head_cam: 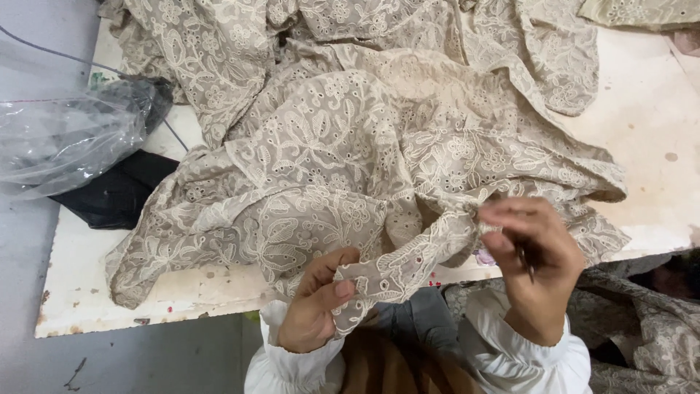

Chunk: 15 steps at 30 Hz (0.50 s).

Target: Trimming loose threads from lace fabric using small scissors in a sewing factory

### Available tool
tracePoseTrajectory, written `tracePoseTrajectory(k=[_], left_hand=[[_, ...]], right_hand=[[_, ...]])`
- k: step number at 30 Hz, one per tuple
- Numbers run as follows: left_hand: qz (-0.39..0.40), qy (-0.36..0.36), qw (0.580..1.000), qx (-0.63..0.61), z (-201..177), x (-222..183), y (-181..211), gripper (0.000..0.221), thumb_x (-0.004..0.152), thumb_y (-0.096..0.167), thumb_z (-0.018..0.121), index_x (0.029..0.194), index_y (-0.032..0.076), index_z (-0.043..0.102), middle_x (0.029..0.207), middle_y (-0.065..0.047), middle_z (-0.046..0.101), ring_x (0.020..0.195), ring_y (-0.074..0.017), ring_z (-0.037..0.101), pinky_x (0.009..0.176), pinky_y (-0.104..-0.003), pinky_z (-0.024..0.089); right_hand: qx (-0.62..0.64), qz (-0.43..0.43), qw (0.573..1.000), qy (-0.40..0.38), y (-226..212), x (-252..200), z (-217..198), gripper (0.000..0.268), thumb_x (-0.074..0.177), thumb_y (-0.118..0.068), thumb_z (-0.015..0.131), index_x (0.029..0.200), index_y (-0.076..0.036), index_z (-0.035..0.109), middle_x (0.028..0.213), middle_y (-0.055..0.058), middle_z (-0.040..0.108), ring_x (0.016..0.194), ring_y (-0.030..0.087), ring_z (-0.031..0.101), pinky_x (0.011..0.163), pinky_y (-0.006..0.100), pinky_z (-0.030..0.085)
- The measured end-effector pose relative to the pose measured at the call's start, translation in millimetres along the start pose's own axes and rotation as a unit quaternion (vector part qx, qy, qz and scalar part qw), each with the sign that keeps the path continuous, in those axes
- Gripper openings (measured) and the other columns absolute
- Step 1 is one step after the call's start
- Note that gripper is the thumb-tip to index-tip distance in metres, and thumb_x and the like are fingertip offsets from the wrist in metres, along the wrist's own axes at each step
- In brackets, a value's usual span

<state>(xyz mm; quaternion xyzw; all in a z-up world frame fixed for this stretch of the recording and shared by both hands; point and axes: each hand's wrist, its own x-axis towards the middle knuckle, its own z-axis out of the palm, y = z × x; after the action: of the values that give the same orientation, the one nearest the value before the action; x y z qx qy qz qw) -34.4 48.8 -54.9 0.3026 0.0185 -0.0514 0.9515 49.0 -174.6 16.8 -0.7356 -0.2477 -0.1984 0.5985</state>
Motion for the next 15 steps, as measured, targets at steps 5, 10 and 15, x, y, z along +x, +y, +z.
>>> tracePoseTrajectory(k=[5, 10, 15], left_hand=[[-0.009, -0.018, 1.000, -0.009, 8, 5, 5, 0.035, 0.075, 0.001, 0.061, 0.108, -0.005, 0.049, 0.081, -0.009, 0.059, 0.065, -0.0167, 0.057, 0.053, -0.026, 0.044], [-0.015, -0.021, 1.000, 0.005, 10, 8, 4, 0.034, 0.076, 0.005, 0.062, 0.106, -0.004, 0.050, 0.076, -0.007, 0.058, 0.060, -0.0143, 0.055, 0.048, -0.024, 0.042], [-0.037, -0.017, 0.999, 0.008, 22, 11, 12, 0.029, 0.076, 0.006, 0.061, 0.102, -0.002, 0.050, 0.066, -0.005, 0.056, 0.051, -0.0115, 0.052, 0.042, -0.022, 0.039]], right_hand=[[0.010, -0.039, 0.999, -0.020, -31, 8, 7, 0.007, 0.080, -0.011, 0.055, 0.084, -0.006, 0.058, 0.088, 0.010, 0.060, 0.082, 0.019, 0.063, 0.075, 0.025, 0.054], [0.031, -0.112, 0.988, -0.102, -23, 17, 11, 0.023, 0.084, -0.017, 0.048, 0.101, -0.003, 0.052, 0.104, 0.016, 0.059, 0.097, 0.026, 0.064, 0.082, 0.028, 0.057], [0.100, -0.022, 0.967, -0.234, -21, 29, 24, 0.020, 0.079, -0.023, 0.056, 0.092, -0.009, 0.061, 0.076, 0.002, 0.062, 0.065, 0.010, 0.057, 0.062, 0.020, 0.047]])
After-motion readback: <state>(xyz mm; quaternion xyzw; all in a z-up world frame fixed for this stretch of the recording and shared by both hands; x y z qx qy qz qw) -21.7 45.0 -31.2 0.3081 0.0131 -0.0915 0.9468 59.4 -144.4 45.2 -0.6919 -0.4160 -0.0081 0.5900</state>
